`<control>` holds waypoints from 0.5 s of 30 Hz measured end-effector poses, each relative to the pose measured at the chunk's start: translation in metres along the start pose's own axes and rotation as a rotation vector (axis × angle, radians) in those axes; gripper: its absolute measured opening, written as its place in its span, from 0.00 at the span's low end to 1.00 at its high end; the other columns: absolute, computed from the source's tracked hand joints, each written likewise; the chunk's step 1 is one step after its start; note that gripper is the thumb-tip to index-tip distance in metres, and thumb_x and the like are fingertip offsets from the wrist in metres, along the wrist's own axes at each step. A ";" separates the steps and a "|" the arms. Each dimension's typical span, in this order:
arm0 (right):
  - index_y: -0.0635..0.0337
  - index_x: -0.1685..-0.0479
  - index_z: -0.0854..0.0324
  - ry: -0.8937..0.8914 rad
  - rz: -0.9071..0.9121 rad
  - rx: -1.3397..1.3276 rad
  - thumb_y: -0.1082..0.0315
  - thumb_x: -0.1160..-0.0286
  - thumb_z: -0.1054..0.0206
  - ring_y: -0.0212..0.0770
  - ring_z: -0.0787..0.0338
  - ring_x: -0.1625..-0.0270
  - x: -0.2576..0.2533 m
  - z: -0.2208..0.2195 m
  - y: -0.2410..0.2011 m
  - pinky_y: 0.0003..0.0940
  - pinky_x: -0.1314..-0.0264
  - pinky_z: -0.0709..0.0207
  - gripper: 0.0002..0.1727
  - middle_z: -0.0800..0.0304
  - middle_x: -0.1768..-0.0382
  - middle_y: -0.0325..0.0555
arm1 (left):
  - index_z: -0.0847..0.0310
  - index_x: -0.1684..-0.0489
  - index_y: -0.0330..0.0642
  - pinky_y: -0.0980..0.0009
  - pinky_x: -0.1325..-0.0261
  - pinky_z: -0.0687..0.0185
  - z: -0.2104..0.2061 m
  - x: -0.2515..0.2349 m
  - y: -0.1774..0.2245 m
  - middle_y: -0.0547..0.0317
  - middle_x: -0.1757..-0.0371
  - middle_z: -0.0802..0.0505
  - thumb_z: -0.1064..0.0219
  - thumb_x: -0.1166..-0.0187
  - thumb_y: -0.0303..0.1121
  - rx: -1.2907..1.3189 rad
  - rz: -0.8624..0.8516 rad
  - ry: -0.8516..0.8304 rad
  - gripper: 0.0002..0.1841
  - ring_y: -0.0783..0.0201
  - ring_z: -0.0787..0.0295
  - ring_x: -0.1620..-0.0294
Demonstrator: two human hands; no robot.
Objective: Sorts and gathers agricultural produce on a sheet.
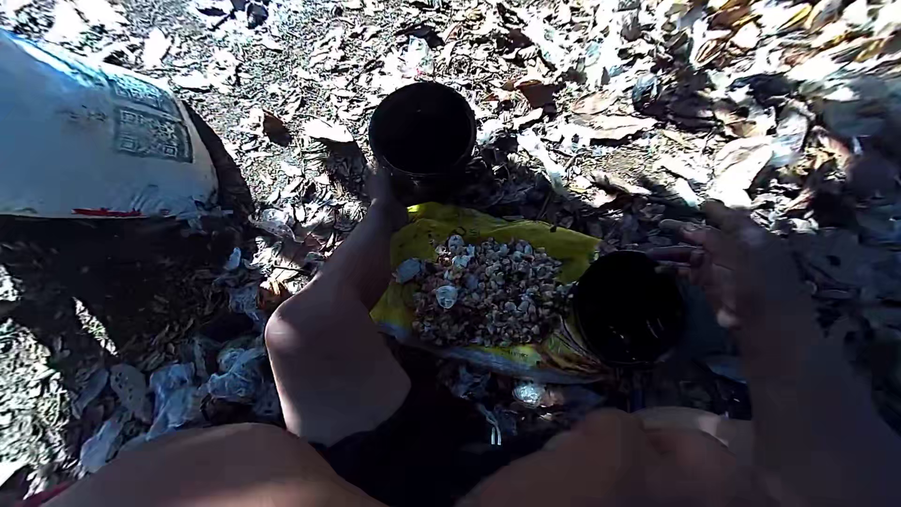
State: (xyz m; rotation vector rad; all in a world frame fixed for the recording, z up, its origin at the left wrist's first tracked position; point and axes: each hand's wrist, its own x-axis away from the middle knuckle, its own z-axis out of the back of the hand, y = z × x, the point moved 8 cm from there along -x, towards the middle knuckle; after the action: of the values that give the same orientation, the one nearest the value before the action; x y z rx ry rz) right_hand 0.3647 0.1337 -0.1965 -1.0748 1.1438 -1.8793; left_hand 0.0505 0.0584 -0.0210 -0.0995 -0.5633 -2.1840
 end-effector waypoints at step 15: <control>0.57 0.07 0.46 -0.158 0.102 0.143 0.70 0.15 0.42 0.49 0.03 0.56 0.019 -0.037 -0.011 0.43 0.58 0.07 0.35 0.12 0.32 0.53 | 0.23 0.25 0.41 0.26 0.41 0.19 -0.350 -0.162 -0.269 0.19 0.21 0.31 0.21 0.37 0.27 0.233 0.563 -0.195 0.34 0.17 0.36 0.21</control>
State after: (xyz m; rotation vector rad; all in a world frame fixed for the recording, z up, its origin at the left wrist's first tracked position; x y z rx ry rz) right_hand 0.3219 0.1347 -0.1909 -1.0445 0.9422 -1.7360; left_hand -0.0102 0.1695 -0.4735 -0.3090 -0.7884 -1.5616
